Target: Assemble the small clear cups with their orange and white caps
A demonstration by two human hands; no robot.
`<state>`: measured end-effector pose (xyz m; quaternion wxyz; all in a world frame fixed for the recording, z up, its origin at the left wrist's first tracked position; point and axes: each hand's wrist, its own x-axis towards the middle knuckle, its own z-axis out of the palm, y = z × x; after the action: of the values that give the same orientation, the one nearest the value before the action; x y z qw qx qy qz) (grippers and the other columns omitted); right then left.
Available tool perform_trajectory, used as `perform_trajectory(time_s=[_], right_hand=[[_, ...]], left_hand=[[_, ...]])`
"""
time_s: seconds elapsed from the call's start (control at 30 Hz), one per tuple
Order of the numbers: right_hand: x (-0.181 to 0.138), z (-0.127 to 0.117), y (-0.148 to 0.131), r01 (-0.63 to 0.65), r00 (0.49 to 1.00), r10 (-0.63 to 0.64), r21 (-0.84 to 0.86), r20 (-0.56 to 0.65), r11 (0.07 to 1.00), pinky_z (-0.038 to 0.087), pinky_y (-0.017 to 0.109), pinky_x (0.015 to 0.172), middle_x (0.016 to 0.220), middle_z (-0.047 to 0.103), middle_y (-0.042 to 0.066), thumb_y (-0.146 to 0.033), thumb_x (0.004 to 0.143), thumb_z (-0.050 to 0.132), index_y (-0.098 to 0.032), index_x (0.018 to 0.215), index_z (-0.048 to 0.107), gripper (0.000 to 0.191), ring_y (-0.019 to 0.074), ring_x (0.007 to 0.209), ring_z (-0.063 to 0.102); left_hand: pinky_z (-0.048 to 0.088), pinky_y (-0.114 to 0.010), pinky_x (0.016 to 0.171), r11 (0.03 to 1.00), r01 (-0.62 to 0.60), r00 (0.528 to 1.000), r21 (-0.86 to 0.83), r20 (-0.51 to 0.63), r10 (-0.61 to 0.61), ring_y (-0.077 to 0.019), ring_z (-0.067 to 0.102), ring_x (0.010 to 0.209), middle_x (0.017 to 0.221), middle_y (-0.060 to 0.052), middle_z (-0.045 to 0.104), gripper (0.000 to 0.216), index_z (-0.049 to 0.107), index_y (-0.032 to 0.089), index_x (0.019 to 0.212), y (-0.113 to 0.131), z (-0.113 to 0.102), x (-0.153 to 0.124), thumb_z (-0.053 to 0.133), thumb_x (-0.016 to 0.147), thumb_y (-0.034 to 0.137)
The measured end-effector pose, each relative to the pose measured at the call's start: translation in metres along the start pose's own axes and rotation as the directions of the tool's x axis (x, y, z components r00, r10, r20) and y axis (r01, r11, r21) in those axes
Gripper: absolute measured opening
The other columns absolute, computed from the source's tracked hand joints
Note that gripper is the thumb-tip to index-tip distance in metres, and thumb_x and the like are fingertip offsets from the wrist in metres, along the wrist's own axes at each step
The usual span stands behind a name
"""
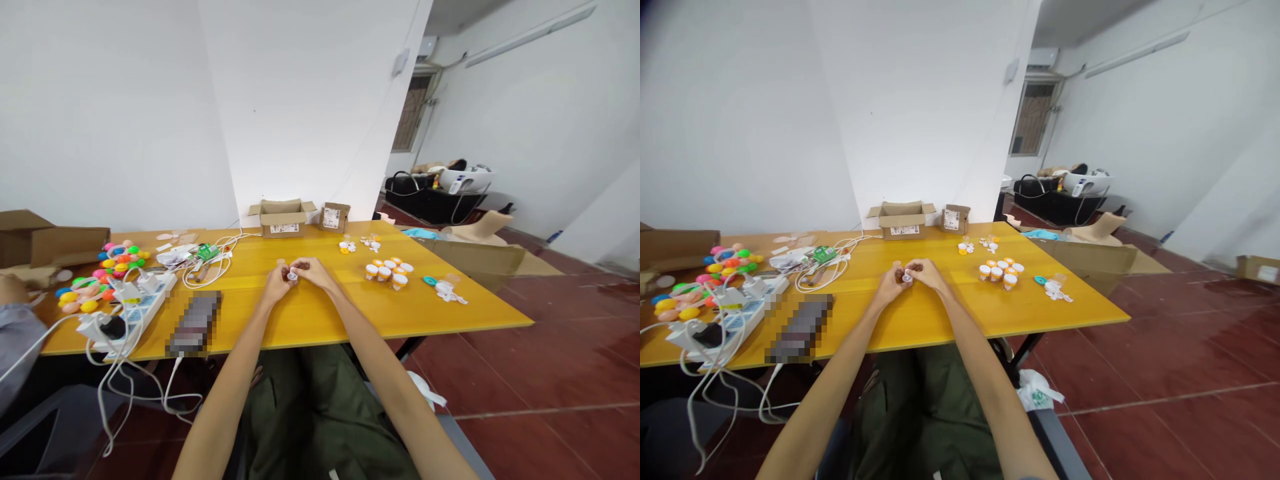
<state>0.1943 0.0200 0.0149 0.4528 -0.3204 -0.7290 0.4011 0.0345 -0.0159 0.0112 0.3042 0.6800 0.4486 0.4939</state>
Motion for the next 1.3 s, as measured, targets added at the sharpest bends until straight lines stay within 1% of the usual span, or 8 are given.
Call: perform_trajectory(time_s=[0.17,0.33,0.6,0.77,0.97,1.1,1.3], right_hand=[[-0.0007,0.0006,-0.0016,0.009,1.000,-0.008,-0.008,0.011,1.000,0.055,0.032,0.074,0.077,0.075,0.004,-0.038,0.070,0.077,-0.019,0.075,0.074,0.019,0.0195,0.075,0.069],[-0.0014,0.0010,-0.0052,0.005,1.000,-0.005,-0.011,0.027,1.000,0.054,0.032,0.074,0.077,0.076,0.004,-0.042,0.068,0.078,-0.019,0.071,0.074,0.023,0.0196,0.075,0.069],[-0.0019,0.0005,-0.0068,0.004,0.999,-0.004,0.013,0.034,1.000,0.054,0.033,0.074,0.076,0.075,0.004,-0.050,0.066,0.080,-0.019,0.070,0.074,0.032,0.0203,0.075,0.069],[-0.0012,-0.0002,-0.0041,-0.003,0.999,0.002,0.010,0.046,1.000,0.055,0.033,0.076,0.076,0.076,0.004,-0.049,0.067,0.080,-0.019,0.073,0.075,0.031,0.0207,0.077,0.069],[-0.0011,-0.0011,-0.0039,-0.003,0.998,0.003,0.012,0.060,1.000,0.054,0.034,0.078,0.076,0.075,0.004,-0.048,0.068,0.080,-0.020,0.074,0.075,0.030,0.0210,0.078,0.069],[-0.0019,-0.0011,-0.0059,-0.003,0.998,0.000,0.033,0.066,0.999,0.054,0.033,0.077,0.076,0.075,0.003,-0.050,0.066,0.080,-0.020,0.074,0.075,0.032,0.0206,0.077,0.069],[-0.0015,-0.0013,-0.0059,0.005,0.997,-0.008,0.044,0.078,0.999,0.053,0.034,0.078,0.074,0.074,0.003,-0.052,0.065,0.079,-0.020,0.072,0.074,0.033,0.0208,0.077,0.068]], left_hand=[[0.047,-0.029,0.063,0.999,0.018,1.000,0.041,-0.007,-0.017,-0.0153,0.058,0.063,0.063,0.004,0.063,0.018,0.059,0.022,0.068,-0.0017,-0.0009,0.0014,0.073,0.058,0.020],[0.043,-0.026,0.059,0.997,-0.006,1.000,0.073,-0.019,0.007,-0.0135,0.055,0.060,0.061,0.005,0.061,0.016,0.060,0.021,0.067,-0.0024,-0.0014,0.0016,0.074,0.058,0.023],[0.044,-0.025,0.059,0.995,-0.016,1.000,0.101,-0.012,0.018,-0.0134,0.055,0.060,0.061,0.005,0.060,0.015,0.062,0.021,0.067,-0.0064,-0.0024,0.0020,0.074,0.059,0.024],[0.044,-0.026,0.060,0.995,-0.014,1.000,0.095,0.000,0.014,-0.0138,0.055,0.061,0.061,0.005,0.059,0.016,0.061,0.021,0.066,-0.0092,-0.0023,0.0032,0.075,0.059,0.024],[0.044,-0.026,0.061,0.997,0.017,1.000,0.077,0.007,-0.018,-0.0134,0.053,0.060,0.059,0.006,0.058,0.018,0.059,0.021,0.063,-0.0051,-0.0032,0.0024,0.076,0.058,0.026],[0.043,-0.025,0.061,0.996,0.022,0.999,0.087,0.032,-0.025,-0.0130,0.053,0.061,0.060,0.006,0.057,0.016,0.059,0.021,0.064,-0.0028,-0.0037,0.0021,0.074,0.060,0.025],[0.042,-0.025,0.061,0.996,0.015,0.999,0.084,0.035,-0.018,-0.0129,0.053,0.061,0.060,0.006,0.057,0.014,0.060,0.020,0.064,-0.0021,-0.0039,0.0021,0.073,0.061,0.023]])
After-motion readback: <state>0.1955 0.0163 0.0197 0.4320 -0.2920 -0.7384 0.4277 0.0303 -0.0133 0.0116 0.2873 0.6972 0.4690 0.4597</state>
